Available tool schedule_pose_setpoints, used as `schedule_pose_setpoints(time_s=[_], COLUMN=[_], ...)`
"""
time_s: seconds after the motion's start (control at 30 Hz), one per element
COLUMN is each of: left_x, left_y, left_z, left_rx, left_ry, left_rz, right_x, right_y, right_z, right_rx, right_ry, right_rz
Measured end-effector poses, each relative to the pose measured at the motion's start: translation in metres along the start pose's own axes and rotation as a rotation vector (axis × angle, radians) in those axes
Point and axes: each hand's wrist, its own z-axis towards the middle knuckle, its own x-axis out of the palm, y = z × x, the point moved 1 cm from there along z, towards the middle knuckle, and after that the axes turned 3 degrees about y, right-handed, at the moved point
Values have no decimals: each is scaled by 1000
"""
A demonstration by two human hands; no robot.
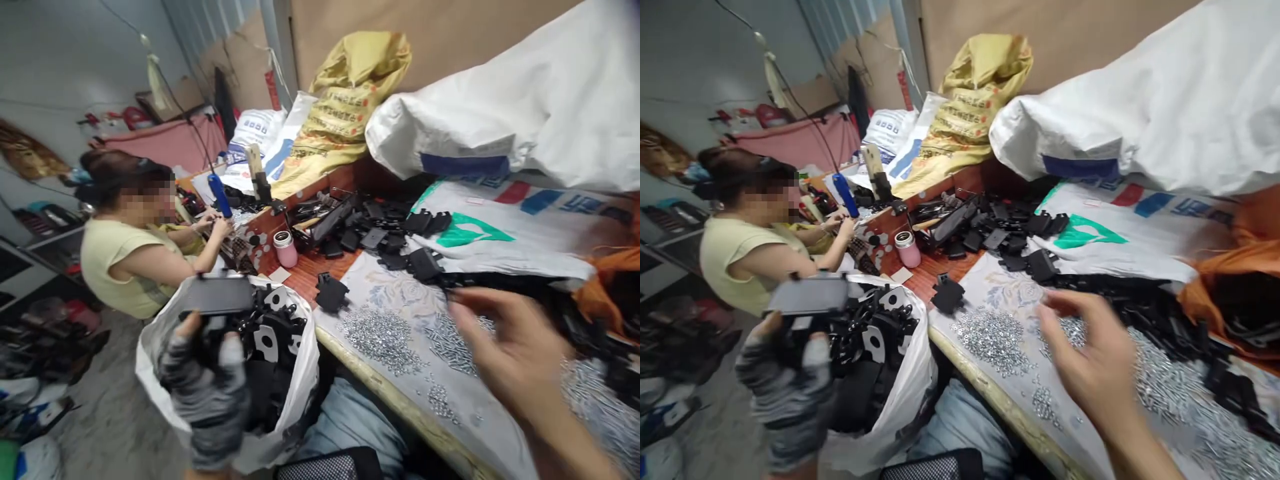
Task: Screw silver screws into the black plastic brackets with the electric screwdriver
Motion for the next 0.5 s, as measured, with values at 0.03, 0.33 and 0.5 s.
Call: schedule_pose_setpoints(time_s=[0.03, 0.33, 0.5], left_x=[-13, -101, -139], left_y=[26, 139, 117], left_z=[10, -4, 4], left_rx=[-6, -137, -31], left_ry=[-13, 926, 1129], left_rz=[170, 501, 605], right_x=[26, 189, 167], right_y=[1, 6, 71], right_z=[6, 31, 30], right_rx=[5, 130, -13], right_ry=[110, 620, 462], right_rz=[-7, -46, 110])
